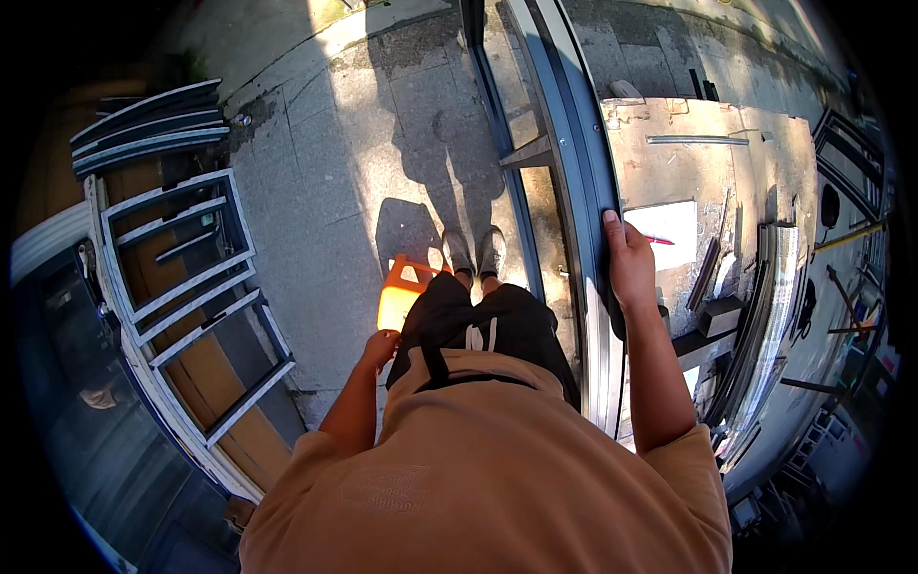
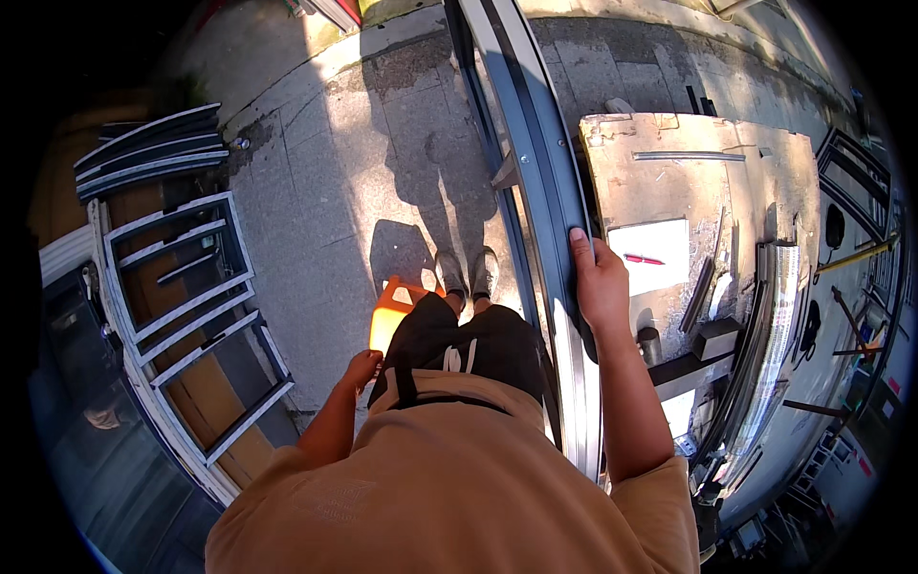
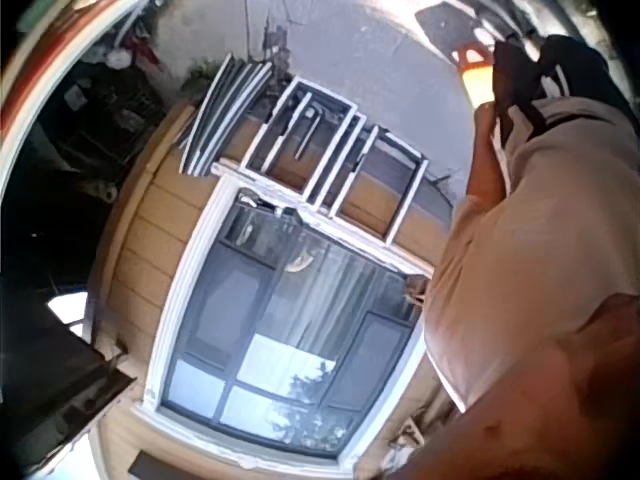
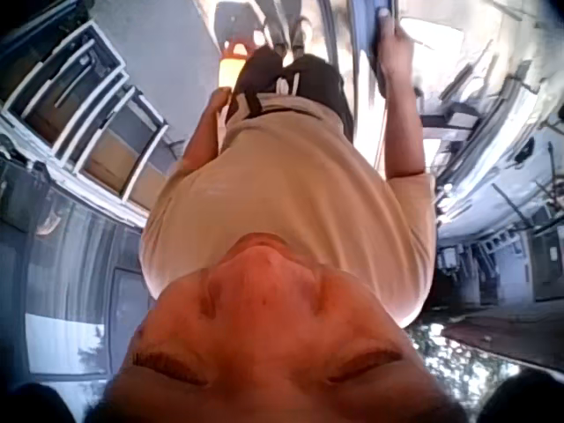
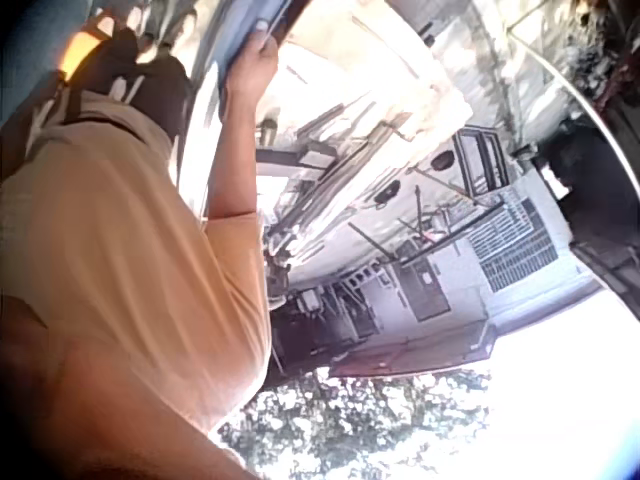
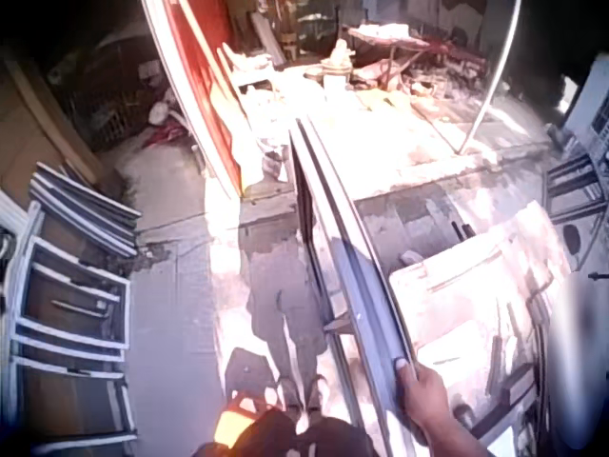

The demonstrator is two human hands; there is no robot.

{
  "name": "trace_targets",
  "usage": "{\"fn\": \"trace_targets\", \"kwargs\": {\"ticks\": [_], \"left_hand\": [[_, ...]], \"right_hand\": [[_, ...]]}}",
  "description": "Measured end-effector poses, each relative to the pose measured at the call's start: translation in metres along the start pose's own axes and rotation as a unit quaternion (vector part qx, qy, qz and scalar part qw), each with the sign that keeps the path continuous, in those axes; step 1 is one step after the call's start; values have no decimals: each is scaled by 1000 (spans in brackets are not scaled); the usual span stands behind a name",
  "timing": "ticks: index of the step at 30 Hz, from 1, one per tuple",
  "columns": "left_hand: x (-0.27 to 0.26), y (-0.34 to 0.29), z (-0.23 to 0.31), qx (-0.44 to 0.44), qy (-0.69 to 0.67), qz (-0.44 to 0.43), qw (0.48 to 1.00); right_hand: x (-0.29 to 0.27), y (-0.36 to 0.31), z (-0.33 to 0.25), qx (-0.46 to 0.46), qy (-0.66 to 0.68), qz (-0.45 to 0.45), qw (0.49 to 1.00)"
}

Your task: The person picks up metal frame pieces from a table and ground, then aligns them and presses them together to assemble a large rectangular frame structure on a stand.

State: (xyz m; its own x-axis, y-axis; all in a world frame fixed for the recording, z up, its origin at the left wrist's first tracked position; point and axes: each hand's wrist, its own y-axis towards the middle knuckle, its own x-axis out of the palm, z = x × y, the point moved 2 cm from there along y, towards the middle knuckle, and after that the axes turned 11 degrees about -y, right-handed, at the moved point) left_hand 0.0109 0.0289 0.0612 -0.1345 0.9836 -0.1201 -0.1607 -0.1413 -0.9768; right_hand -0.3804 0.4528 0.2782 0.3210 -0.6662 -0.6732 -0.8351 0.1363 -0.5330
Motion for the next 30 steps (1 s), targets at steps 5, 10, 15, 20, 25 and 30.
{"fn": "trace_targets", "kwargs": {"ticks": [5,10,15,20,25,30], "left_hand": [[26,7,-32,-37,-170,63,983],[34,25,-61,-56,-193,62,978],[11,88,-66,27,91,67,993],[-10,167,-9,121,392,46,911],[-4,272,-14,206,518,21,830],[16,360,-65,190,633,-63,748]], "right_hand": [[-2,-1,-8,30,18,3,999],[-10,6,-2,77,18,16,997],[-6,6,8,110,94,58,988],[-41,7,52,135,152,131,970],[-68,-15,72,27,31,98,994],[-81,-6,49,-71,-30,-59,995]]}}
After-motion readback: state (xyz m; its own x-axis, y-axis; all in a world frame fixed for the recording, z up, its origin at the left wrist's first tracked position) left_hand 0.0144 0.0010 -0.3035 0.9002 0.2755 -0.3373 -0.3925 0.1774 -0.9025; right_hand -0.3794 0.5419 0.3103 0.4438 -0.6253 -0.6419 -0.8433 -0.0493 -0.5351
